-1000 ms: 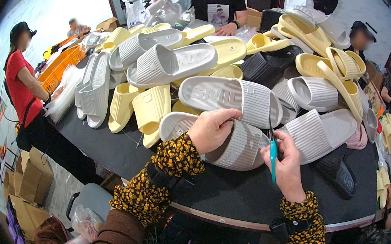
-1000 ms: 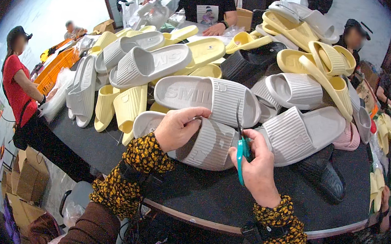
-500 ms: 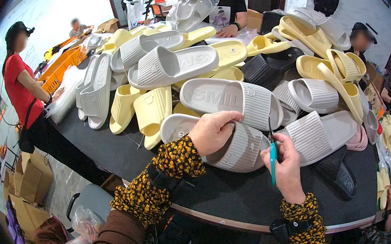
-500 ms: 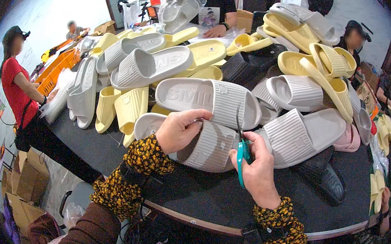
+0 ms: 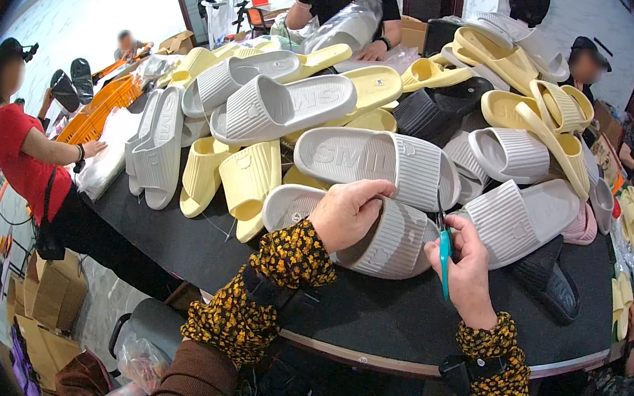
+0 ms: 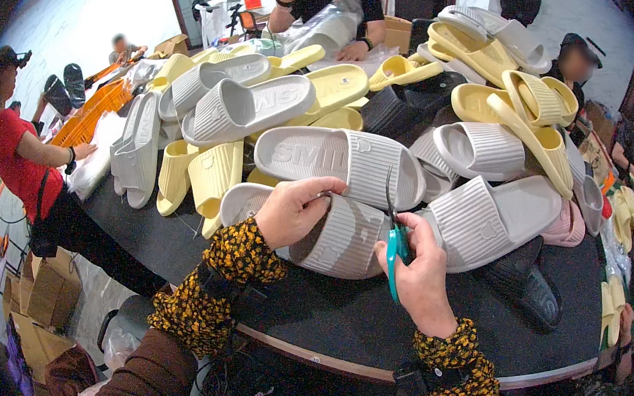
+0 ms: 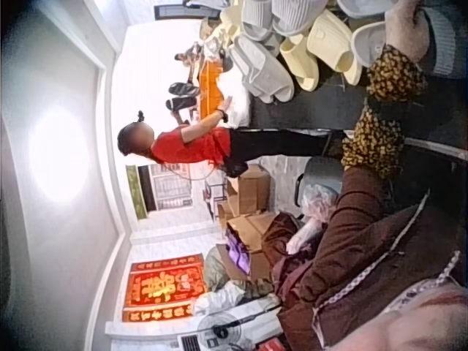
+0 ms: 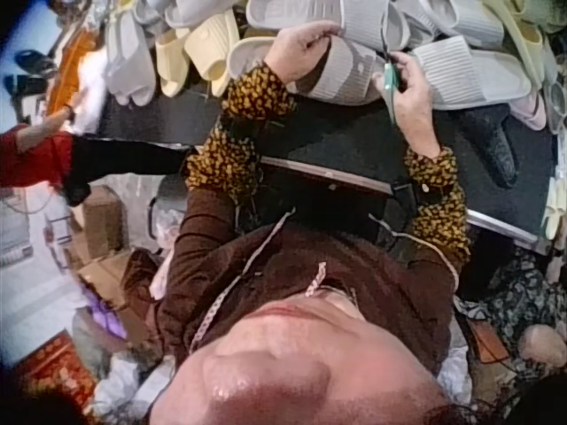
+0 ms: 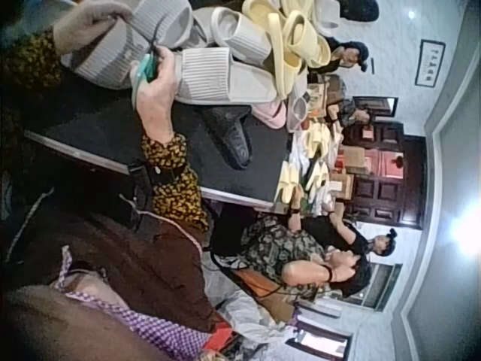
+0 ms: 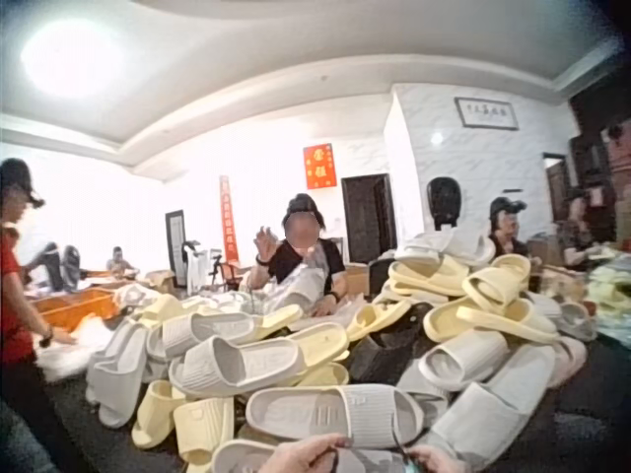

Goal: Using scissors to trim excess material from the edges of manufactured rubber sandals.

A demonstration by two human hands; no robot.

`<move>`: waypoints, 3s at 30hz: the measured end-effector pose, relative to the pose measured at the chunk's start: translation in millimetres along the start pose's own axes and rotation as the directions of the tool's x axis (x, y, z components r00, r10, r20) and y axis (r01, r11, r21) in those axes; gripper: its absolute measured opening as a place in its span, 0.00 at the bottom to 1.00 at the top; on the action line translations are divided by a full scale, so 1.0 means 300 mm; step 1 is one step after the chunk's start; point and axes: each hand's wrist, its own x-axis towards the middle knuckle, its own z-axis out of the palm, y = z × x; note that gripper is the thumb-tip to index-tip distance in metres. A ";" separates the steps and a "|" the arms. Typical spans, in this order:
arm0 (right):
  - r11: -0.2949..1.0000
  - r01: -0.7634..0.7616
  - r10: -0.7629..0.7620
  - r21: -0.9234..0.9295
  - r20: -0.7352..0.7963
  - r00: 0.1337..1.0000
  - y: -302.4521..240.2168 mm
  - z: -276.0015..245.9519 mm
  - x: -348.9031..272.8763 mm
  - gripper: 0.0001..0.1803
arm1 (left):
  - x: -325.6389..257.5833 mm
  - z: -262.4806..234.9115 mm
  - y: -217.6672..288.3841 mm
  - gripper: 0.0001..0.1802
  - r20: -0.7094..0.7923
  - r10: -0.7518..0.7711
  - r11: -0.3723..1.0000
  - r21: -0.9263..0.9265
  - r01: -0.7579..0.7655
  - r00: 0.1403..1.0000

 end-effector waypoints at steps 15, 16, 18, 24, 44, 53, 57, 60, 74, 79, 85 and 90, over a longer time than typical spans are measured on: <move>0.999 0.023 -0.023 0.023 0.008 1.000 -0.004 0.001 -0.001 0.22 | 0.001 0.002 -0.004 0.13 0.000 -0.004 1.000 -0.002 0.004 1.000; 1.000 0.012 -0.012 0.010 0.008 1.000 -0.007 0.000 -0.002 0.22 | 0.001 0.001 -0.002 0.13 0.004 -0.012 1.000 -0.001 0.012 1.000; 1.000 0.003 -0.003 -0.002 0.007 1.000 -0.010 -0.001 -0.002 0.22 | 0.002 0.000 0.000 0.13 0.005 -0.012 1.000 0.000 0.012 1.000; 1.000 0.006 -0.006 0.017 0.000 1.000 -0.006 0.001 -0.002 0.22 | 0.002 0.002 -0.001 0.13 0.004 -0.013 1.000 -0.007 0.013 1.000; 0.997 -0.069 0.068 0.021 0.050 0.996 -0.013 -0.001 -0.010 0.22 | -0.010 0.007 0.005 0.17 -0.018 -0.007 1.000 -0.016 0.007 1.000; 0.987 0.079 -0.088 -0.137 -0.060 0.994 0.024 0.000 0.017 0.22 | 0.002 -0.007 0.019 0.20 -0.064 -0.094 0.991 0.093 0.100 0.993; 0.984 0.033 -0.044 -0.175 -0.062 0.997 0.041 -0.023 0.031 0.22 | 0.010 -0.001 0.011 0.20 -0.021 -0.086 0.979 0.183 0.088 0.996; 0.983 -0.008 0.003 -0.186 -0.026 1.000 0.065 -0.036 0.030 0.24 | 0.017 0.014 0.000 0.20 0.055 -0.041 0.978 0.207 0.029 0.998; 0.997 -0.044 0.052 0.062 -0.137 0.989 0.108 -0.041 0.053 0.25 | 0.008 0.066 0.028 0.20 0.289 -0.255 0.929 -0.190 0.316 0.923; 0.991 -0.124 0.124 0.054 -0.008 0.992 0.080 -0.070 0.062 0.27 | -0.042 0.072 0.073 0.25 0.225 -0.341 0.912 -0.156 0.379 0.913; 0.986 -0.009 -0.015 0.166 0.143 0.990 0.052 -0.073 0.043 0.28 | -0.073 0.060 0.150 0.22 0.234 -0.405 0.824 -0.326 0.464 0.884; 0.967 -0.020 -0.027 0.254 0.180 0.983 0.029 -0.072 0.037 0.28 | -0.080 0.050 0.165 0.25 0.353 -0.383 0.626 -0.580 0.521 0.854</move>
